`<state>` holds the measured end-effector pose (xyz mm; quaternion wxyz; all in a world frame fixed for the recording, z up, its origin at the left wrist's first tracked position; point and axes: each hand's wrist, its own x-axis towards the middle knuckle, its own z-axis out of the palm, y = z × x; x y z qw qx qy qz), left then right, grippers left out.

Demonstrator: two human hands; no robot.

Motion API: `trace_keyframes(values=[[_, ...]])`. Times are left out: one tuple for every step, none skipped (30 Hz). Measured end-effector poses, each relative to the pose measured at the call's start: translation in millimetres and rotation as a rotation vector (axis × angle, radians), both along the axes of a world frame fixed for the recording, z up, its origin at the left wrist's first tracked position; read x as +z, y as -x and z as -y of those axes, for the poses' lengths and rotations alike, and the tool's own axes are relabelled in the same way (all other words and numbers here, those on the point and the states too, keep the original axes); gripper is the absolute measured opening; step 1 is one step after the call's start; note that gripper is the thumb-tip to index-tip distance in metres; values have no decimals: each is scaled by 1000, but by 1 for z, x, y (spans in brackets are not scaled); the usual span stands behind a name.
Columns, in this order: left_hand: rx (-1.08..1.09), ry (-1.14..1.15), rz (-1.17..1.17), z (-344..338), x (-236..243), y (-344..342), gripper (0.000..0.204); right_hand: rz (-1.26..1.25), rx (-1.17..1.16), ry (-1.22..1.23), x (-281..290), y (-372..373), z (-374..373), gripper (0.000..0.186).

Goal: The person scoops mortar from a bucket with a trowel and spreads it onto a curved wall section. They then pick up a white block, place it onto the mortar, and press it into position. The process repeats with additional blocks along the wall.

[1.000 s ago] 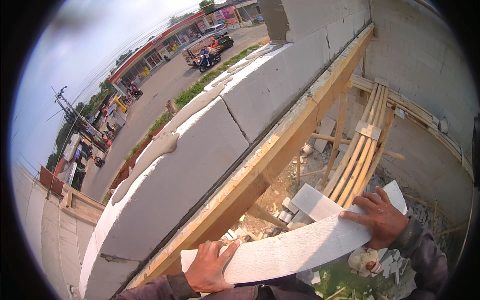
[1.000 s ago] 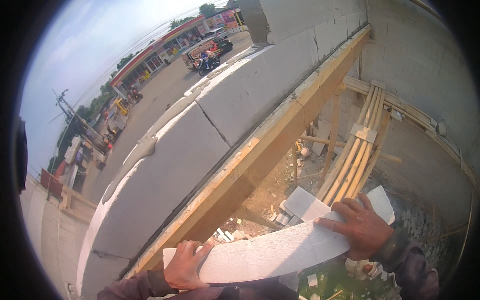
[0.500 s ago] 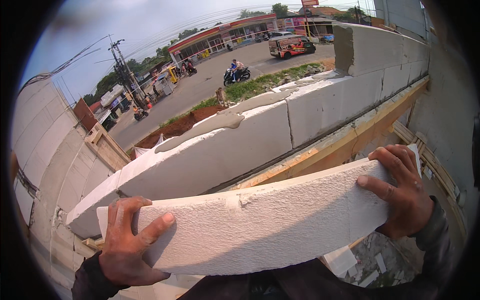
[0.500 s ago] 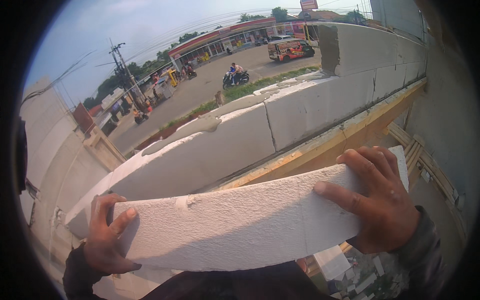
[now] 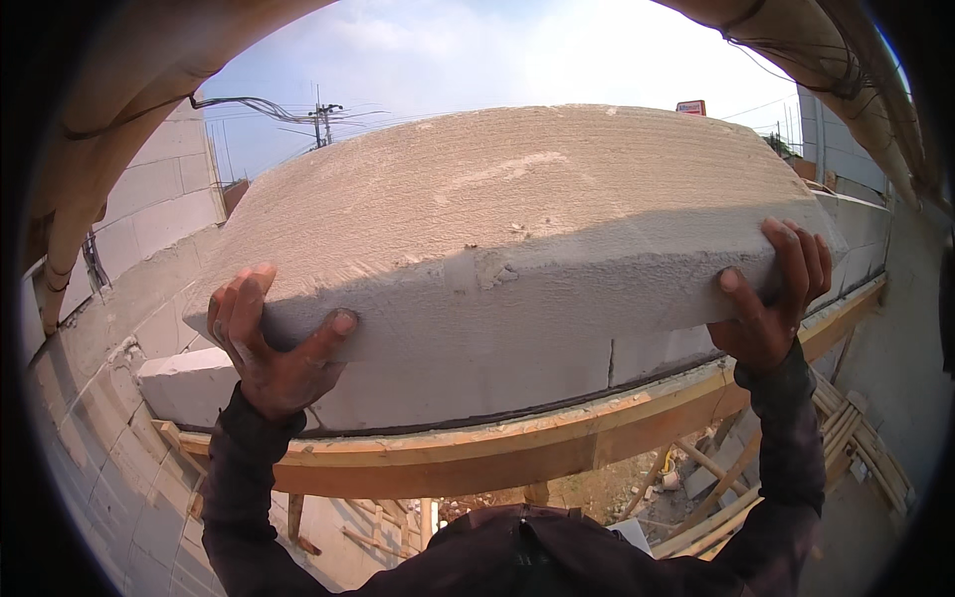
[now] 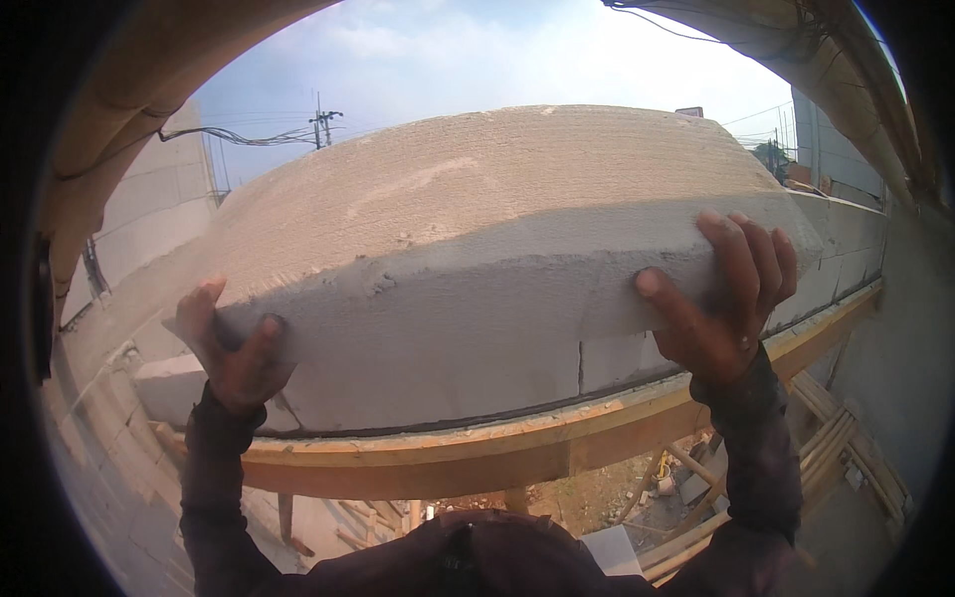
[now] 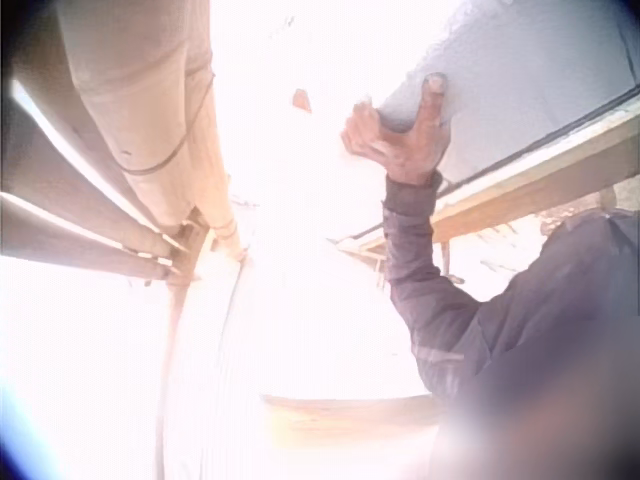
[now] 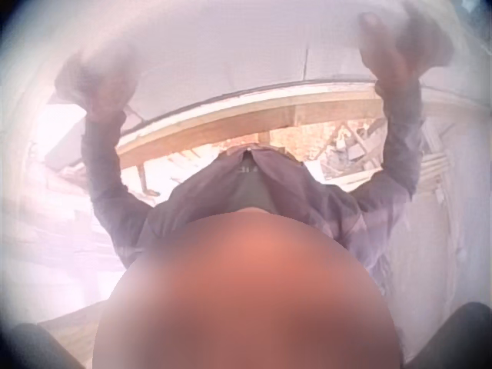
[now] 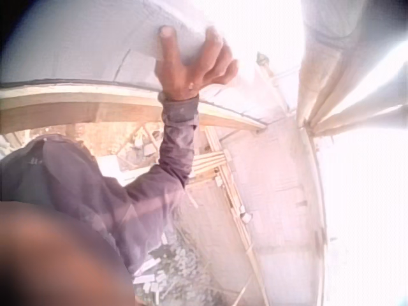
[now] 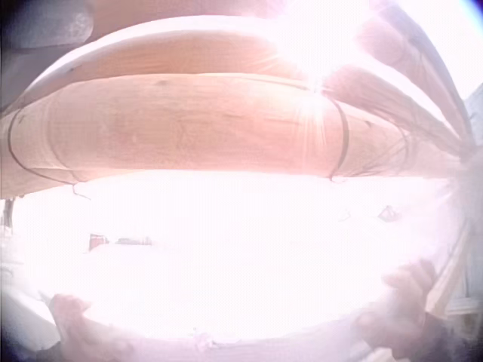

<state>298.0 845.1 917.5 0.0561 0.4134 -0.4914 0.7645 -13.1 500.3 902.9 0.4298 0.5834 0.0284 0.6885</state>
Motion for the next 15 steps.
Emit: trace_keyframes(values=[[30,41,-26,6,9,-6,85,2,-6,-5,11,-5,8,72],[60,69,-55,10,17,-11,86,1,-7,-7,24,-13,15,73],[96,96,-76,15,27,-14,87,-12,-7,-20,38,-20,22,74],[70,83,-110,19,40,-18,90,-22,-10,-24,54,-28,29,77],[68,78,-138,25,56,-22,93,-45,-18,-47,73,-37,35,81],[75,39,-149,27,73,-26,94,-72,-2,-17,91,-46,39,83],[77,9,-188,31,88,-30,97,-100,19,9,107,-55,43,86],[118,-16,-185,34,103,-34,97,-121,-20,-8,119,-63,45,83],[178,-33,-179,38,119,-40,98,-132,-48,-10,132,-70,49,80],[140,-82,-203,43,134,-45,99,-160,-45,8,144,-76,54,78],[122,-132,-239,49,147,-53,100,-194,-41,18,155,-81,60,76],[99,-228,-253,53,164,-60,104,-232,-37,33,167,-86,66,74],[92,-291,-342,57,174,-69,103,-338,2,-39,177,-93,72,78],[55,-394,-401,63,185,-78,102,-437,42,-117,188,-100,79,81],[9,-504,-478,68,193,-89,102,-605,118,-284,196,-109,84,91]])
